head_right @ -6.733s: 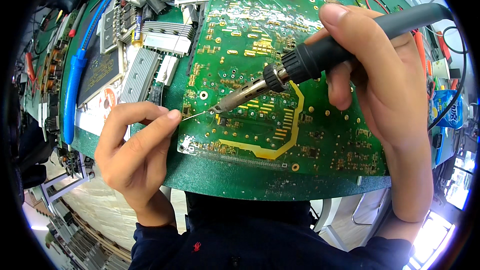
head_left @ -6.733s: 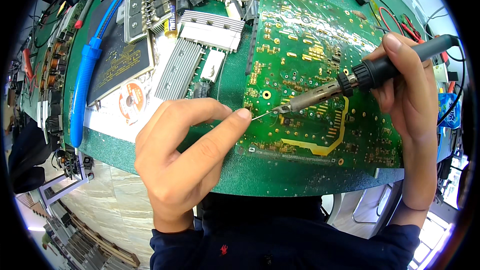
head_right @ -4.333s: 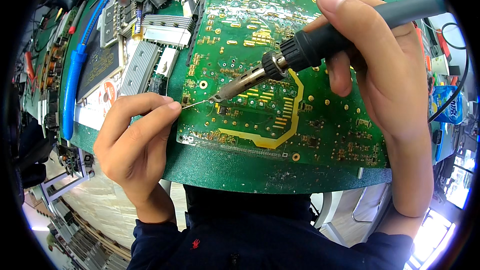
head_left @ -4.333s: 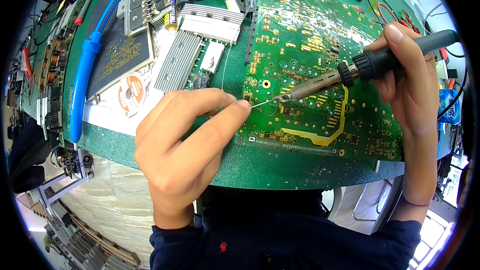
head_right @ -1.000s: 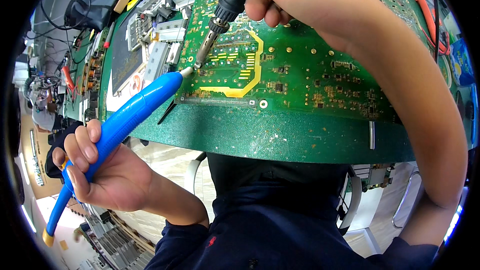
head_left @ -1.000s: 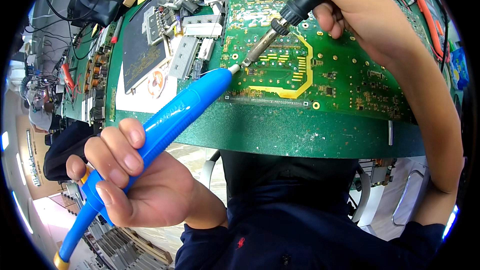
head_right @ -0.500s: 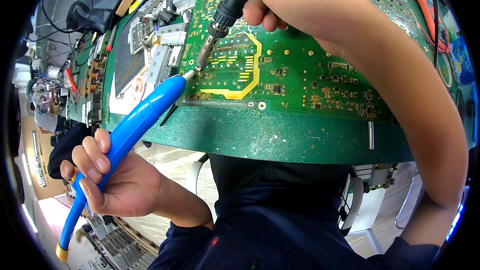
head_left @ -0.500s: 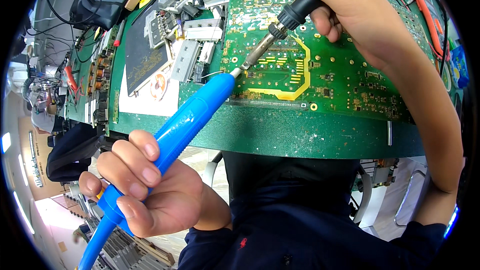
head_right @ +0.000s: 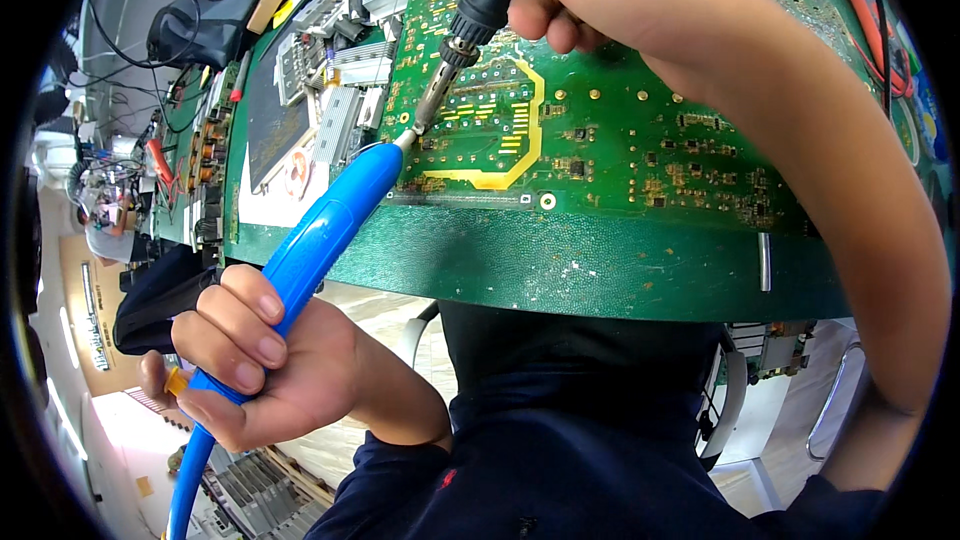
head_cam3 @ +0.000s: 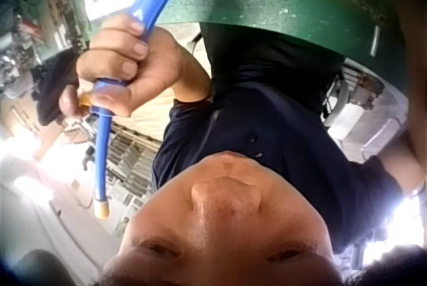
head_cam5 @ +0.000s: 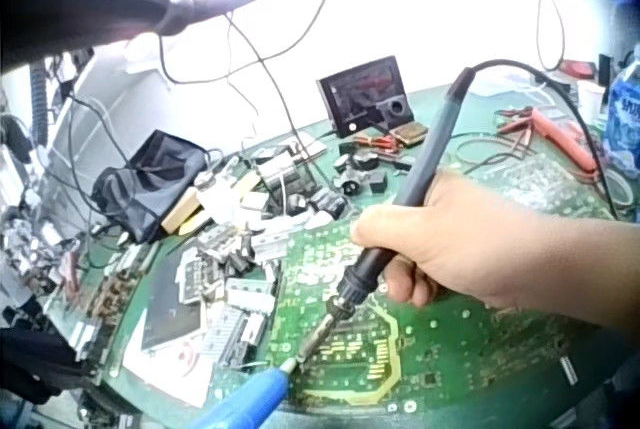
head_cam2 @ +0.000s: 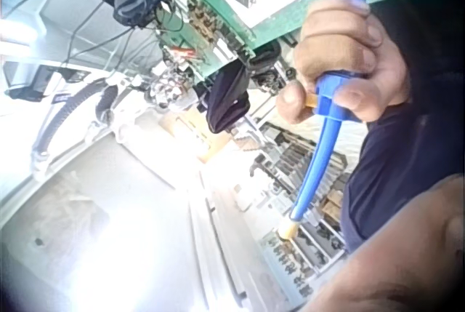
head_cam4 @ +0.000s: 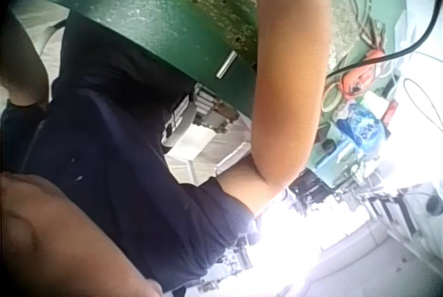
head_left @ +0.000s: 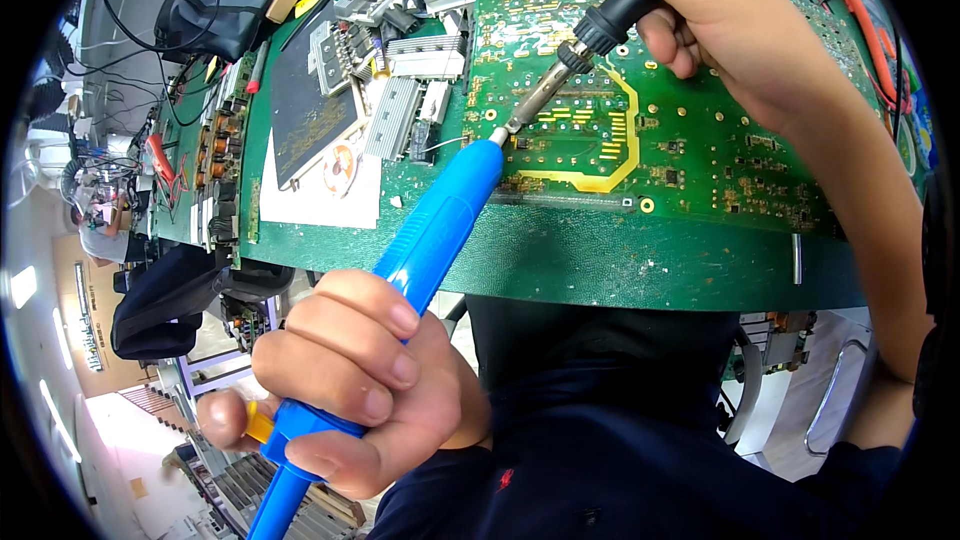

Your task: The person solders components on a green circuit board using a soldering iron and uses a blue desoldering pump to remove solder. They also use a screwdriver to adjust a heat sink attached to the side of the board.

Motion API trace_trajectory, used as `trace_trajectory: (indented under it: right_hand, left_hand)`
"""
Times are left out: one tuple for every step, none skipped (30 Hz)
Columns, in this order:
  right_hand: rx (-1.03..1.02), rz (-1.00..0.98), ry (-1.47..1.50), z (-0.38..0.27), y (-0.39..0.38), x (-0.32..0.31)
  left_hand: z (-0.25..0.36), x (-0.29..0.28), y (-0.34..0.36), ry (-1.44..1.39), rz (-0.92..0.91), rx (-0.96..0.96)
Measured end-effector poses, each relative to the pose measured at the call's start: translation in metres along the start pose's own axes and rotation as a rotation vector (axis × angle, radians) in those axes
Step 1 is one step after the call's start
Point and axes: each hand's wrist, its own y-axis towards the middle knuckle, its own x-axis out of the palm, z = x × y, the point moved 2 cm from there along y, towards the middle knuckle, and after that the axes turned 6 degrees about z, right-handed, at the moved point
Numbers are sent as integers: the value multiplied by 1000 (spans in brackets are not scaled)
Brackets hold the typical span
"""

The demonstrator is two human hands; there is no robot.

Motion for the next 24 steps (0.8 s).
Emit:
trace_trajectory:
  right_hand:
    - [6,-2,-1,1,1,-1]
    - [-9,-18,9,3,1,-2]
    - [-25,-34,20,5,0,-3]
    - [-61,-65,42,7,1,-5]
    - [-78,-84,51,8,1,-5]
    - [-97,-103,61,9,2,-5]
    - [-97,-105,59,9,2,-5]
    - [-70,-122,69,7,1,-6]
    - [-45,-137,79,5,1,-7]
    - [8,-166,100,-1,0,-10]
    - [10,-161,103,0,0,-11]
    - [13,-157,107,0,0,-10]
    - [-37,-124,93,7,1,-7]
    - [-60,-108,86,8,1,-6]
    - [-83,-91,78,10,1,-5]
    - [-79,-91,76,10,1,-5]
    - [-75,-89,72,10,1,-5]
    - [-71,-86,68,10,1,-5]
    - [-66,-81,64,10,1,-5]
    - [-65,-80,59,9,0,-5]
    - [-64,-79,55,9,0,-5]
    - [-66,-81,50,9,-1,-5]
    - [-67,-83,48,9,-1,-5]
    - [-69,-84,45,9,-1,-5]
  left_hand:
    - [0,4,0,1,14,7]
    - [0,5,1,2,28,14]
    - [0,3,2,-6,21,4]
    - [-2,1,5,-11,14,-6]
    - [-3,-1,7,-16,8,-16]
    - [-3,-1,8,-11,-4,-25]
    - [-3,0,10,-11,-16,-35]
    - [-3,0,12,-10,-29,-45]
    - [-3,2,12,-1,-18,-43]
    - [-3,5,12,6,-6,-41]
    - [-3,6,12,13,5,-40]
    - [-4,6,12,8,10,-44]
    - [-4,5,13,7,15,-47]
    - [-4,5,13,5,20,-49]
    - [-4,6,14,16,20,-48]
    - [-4,6,15,26,21,-48]
    - [-4,6,15,36,22,-47]
    - [-5,7,16,36,18,-52]
    - [-5,8,16,35,14,-55]
    - [-5,8,17,35,9,-59]
    - [-4,9,18,32,14,-72]
    - [-4,10,18,29,19,-85]
    - [-4,10,19,26,24,-99]
    - [-4,8,19,28,32,-101]
